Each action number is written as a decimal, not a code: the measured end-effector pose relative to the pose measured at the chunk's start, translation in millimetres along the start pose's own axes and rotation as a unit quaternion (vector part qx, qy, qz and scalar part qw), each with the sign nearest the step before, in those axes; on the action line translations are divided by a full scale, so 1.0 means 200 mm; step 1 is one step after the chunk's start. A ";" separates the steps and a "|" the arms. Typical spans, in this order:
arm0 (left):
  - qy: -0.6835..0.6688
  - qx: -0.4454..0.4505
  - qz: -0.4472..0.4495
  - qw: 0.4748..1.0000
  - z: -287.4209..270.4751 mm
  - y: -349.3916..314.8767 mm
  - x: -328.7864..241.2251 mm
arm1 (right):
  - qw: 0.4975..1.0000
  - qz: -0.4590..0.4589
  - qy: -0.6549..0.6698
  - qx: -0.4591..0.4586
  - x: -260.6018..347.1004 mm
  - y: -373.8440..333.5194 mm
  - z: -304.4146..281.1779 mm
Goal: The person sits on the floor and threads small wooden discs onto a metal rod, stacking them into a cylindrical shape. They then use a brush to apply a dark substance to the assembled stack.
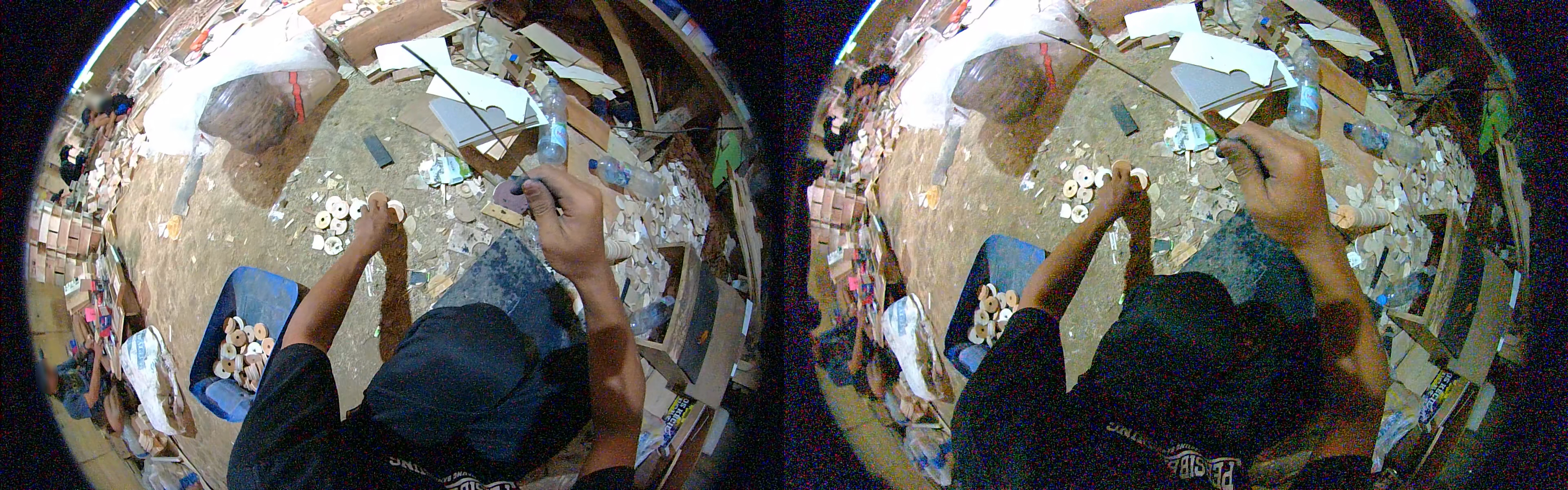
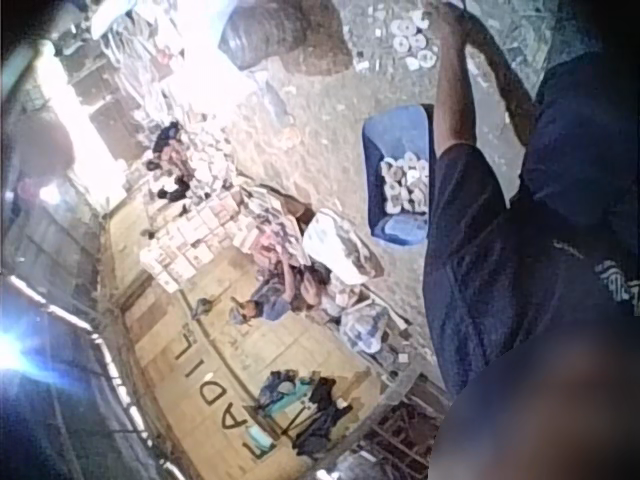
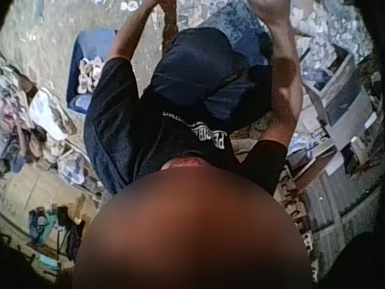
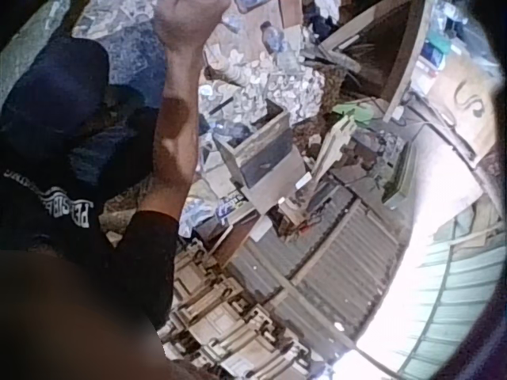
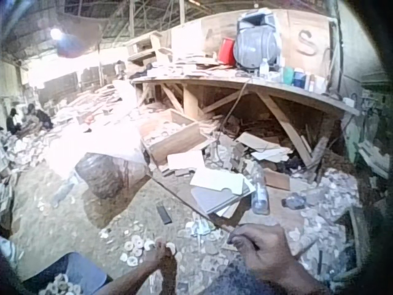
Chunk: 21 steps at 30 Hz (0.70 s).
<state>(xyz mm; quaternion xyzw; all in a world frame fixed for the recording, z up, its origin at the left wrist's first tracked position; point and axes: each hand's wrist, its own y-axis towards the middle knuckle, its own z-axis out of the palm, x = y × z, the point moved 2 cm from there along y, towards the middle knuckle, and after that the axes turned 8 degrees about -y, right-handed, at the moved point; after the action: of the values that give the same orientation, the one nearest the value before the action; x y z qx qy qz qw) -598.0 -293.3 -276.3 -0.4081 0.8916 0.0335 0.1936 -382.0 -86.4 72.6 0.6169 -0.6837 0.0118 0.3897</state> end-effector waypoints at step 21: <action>-0.022 -0.055 -0.021 0.998 0.03 0.15 -0.15 | 0.999 0.010 0.005 0.046 0.01 -0.01 0.00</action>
<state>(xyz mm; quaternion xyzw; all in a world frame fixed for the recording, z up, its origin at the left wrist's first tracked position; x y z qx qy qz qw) -599.8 -250.8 -273.8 -0.4356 0.8753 0.0876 0.1907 -380.3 -89.1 73.3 0.6270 -0.6868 0.0500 0.3642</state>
